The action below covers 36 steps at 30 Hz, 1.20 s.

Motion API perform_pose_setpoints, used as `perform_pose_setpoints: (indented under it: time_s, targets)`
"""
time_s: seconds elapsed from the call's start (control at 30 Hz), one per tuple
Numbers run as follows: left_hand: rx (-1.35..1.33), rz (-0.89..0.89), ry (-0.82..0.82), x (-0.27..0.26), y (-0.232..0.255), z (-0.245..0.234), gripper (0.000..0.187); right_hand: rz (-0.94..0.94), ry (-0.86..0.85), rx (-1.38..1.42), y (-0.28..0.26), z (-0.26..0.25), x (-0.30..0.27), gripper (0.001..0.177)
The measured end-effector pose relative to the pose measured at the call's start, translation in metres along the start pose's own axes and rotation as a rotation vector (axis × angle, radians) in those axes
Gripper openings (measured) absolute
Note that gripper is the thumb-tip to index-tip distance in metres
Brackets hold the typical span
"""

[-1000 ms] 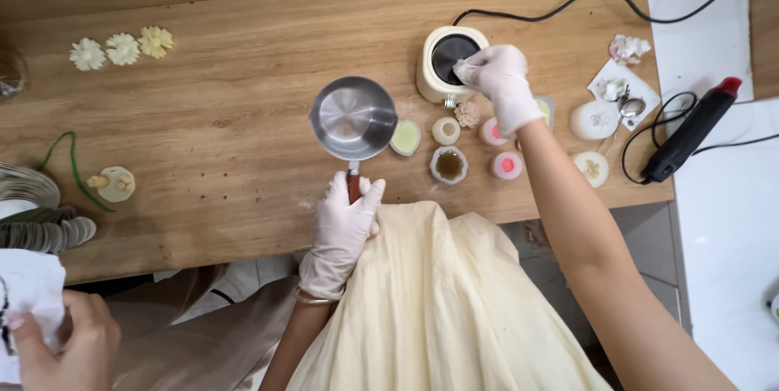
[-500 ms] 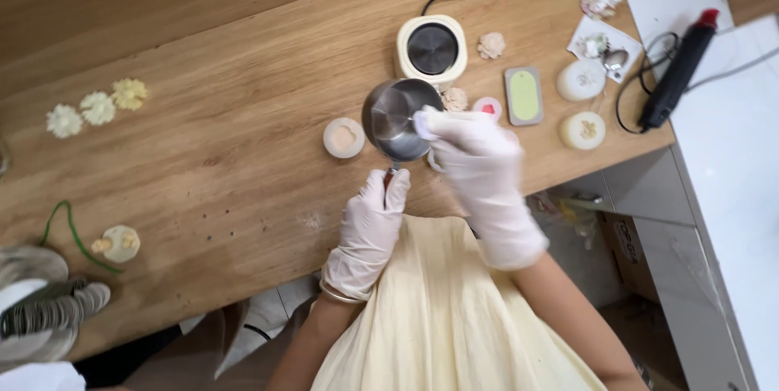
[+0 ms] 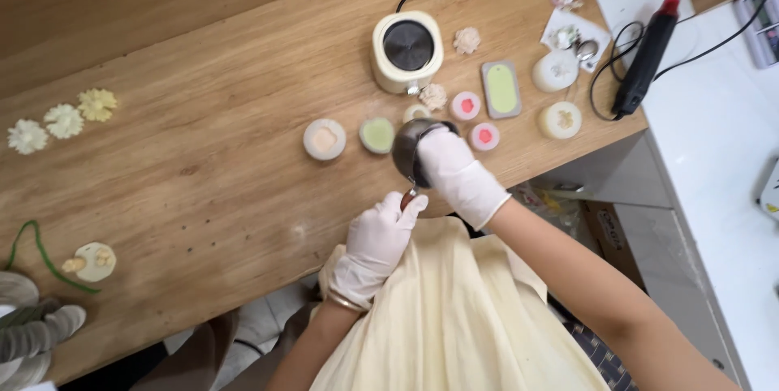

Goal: Making decorative candles by removing them from molds and assembling parts.

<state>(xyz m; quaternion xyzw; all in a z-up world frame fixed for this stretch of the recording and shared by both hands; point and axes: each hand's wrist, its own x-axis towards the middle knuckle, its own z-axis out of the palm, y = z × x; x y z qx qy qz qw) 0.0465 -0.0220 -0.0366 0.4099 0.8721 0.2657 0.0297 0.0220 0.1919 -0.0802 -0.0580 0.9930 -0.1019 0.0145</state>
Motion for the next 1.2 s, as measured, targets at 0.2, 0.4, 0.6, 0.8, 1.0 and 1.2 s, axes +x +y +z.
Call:
perform_pose_setpoints:
  time_s: [0.2, 0.4, 0.6, 0.8, 1.0, 1.2]
  targets:
    - [-0.094, -0.222, 0.042, 0.016, 0.022, 0.019, 0.014, 0.203, 0.577, 0.537, -0.025, -0.052, 0.025, 0.009]
    - [-0.042, -0.202, -0.001, 0.046, 0.06, 0.004, 0.02, -0.352, 0.044, 0.124, 0.053, -0.03, -0.003, 0.013]
    - [-0.062, -0.359, -0.026, 0.079, 0.125, 0.033, 0.037, -0.061, 0.143, 0.21, 0.128, 0.039, -0.065, 0.017]
    - [-0.058, -0.356, 0.096, 0.1, 0.136, 0.049, 0.035, 0.364, 0.146, 0.567, 0.149, -0.013, -0.075, 0.007]
    - [-0.862, -1.032, 0.171, 0.147, 0.122, 0.009, 0.039, 0.294, 0.393, 1.28, 0.155, -0.143, -0.099, 0.012]
    - [-1.109, -0.88, 0.328, 0.175, 0.033, -0.009, 0.031, 0.799, 0.392, 1.282, 0.194, -0.113, -0.123, 0.015]
